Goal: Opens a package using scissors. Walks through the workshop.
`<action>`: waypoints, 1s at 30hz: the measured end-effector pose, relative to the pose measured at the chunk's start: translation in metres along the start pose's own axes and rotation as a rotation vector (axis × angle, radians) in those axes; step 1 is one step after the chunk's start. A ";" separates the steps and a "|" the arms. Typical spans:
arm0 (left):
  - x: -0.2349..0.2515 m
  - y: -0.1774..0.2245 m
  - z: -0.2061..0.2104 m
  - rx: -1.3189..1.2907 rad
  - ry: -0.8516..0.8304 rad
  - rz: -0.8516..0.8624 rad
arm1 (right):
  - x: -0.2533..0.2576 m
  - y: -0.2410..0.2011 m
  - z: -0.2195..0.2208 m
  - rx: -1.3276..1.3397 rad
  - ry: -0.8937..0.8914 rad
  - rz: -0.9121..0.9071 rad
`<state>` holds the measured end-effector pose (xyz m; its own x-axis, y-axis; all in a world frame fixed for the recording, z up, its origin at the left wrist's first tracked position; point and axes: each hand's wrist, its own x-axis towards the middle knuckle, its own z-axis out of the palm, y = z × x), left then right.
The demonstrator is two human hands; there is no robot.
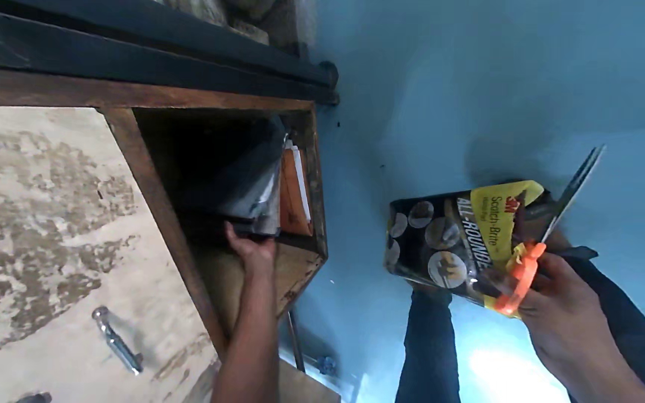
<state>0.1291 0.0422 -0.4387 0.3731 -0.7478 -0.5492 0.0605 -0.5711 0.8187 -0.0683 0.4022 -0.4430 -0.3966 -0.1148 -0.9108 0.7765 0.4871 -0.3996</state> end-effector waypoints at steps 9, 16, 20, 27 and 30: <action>-0.003 0.007 0.017 0.140 -0.145 0.199 | -0.002 -0.003 -0.002 0.020 -0.014 0.043; 0.005 0.026 0.022 0.195 -0.113 0.065 | -0.002 -0.002 0.001 -0.022 -0.018 0.069; 0.002 0.030 0.029 0.383 0.054 -0.021 | 0.000 -0.002 0.003 -0.025 -0.011 0.072; 0.008 0.033 0.025 0.491 0.135 -0.141 | 0.000 -0.003 0.011 -0.061 -0.010 0.087; 0.021 0.025 0.017 0.485 0.145 -0.180 | -0.001 -0.002 0.012 -0.086 -0.018 0.081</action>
<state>0.1225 0.0059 -0.4324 0.5219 -0.5888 -0.6171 -0.2863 -0.8025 0.5235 -0.0633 0.3909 -0.4427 -0.3249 -0.0876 -0.9417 0.7603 0.5681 -0.3151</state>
